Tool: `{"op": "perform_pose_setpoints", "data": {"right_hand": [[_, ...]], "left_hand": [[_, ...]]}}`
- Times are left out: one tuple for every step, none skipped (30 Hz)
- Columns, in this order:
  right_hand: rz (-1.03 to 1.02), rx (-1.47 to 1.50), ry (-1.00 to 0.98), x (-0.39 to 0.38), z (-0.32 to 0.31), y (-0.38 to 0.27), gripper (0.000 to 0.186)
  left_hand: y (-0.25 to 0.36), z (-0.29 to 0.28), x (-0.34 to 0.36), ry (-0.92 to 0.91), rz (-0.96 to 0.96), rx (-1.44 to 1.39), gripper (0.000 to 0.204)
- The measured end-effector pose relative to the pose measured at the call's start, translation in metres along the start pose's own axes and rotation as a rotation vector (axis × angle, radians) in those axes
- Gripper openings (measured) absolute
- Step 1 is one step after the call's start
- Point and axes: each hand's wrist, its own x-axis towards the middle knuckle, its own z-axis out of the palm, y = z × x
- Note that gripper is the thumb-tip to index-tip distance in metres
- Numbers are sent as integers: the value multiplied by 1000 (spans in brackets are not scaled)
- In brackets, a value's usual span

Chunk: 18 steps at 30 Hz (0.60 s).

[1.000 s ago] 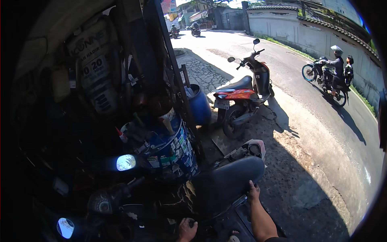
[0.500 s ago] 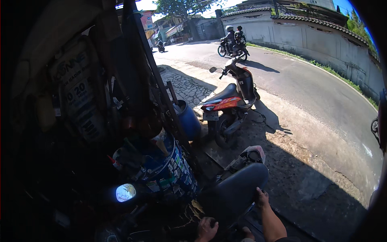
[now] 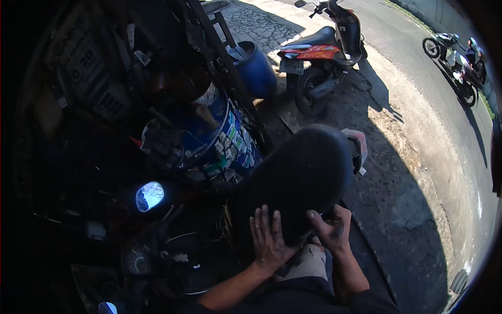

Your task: Inspecting and repairing engine components and electrical wiring on a motorcycle.

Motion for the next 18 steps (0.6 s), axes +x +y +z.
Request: {"op": "perform_pose_setpoints", "data": {"right_hand": [[-72, -98, -80, 8, 13, -26, 25], [-142, -167, -187, 15, 26, -54, 30], [-229, -230, -289, 23, 37, -67, 35], [-185, -245, -282, 33, 40, -65, 35], [-310, -96, -403, 43, 46, -61, 38], [-459, 93, -537, 48, 59, -62, 40], [-229, 248, -530, 50, 63, -42, 43], [105, 325, -420, 44, 62, -20, 36], [165, 249, -258, 45, 67, 28, 41], [270, 44, -134, 33, 62, 87, 51], [346, -511, -57, 13, 54, 147, 65], [468, -638, -148, -13, 51, 177, 77], [508, -607, -245, -38, 55, 198, 80], [502, -579, -334, -56, 65, 203, 82], [445, -488, -400, -64, 80, 193, 69], [416, -476, -331, -66, 95, 191, 61], [388, -465, -260, -62, 110, 190, 54], [400, -474, -246, -48, 120, 187, 54]], "left_hand": [[-6, -17, 4, 36, -22, 29, 113], [-17, -36, 7, 89, -22, -6, 109], [-30, -51, 10, 156, -13, -40, 106], [-38, -59, 15, 192, -20, -82, 103], [-46, -68, 14, 237, -32, -105, 100], [-55, -89, 5, 227, -51, -71, 100], [-66, -96, 0, 236, -120, -100, 99], [-77, -101, -4, 248, -189, -130, 98], [-85, -105, -3, 257, -198, -116, 98], [-91, -106, -1, 277, -213, -143, 95], [-96, -105, 3, 298, -225, -172, 93], [-104, -101, 6, 298, -231, -173, 93], [-112, -99, 12, 299, -210, -151, 91], [-119, -95, 17, 296, -196, -128, 90], [-122, -97, 23, 289, -208, -114, 90], [-124, -95, 33, 289, -226, -135, 88], [-126, -91, 43, 289, -241, -158, 86], [-133, -80, 53, 311, -198, -107, 82]]}}
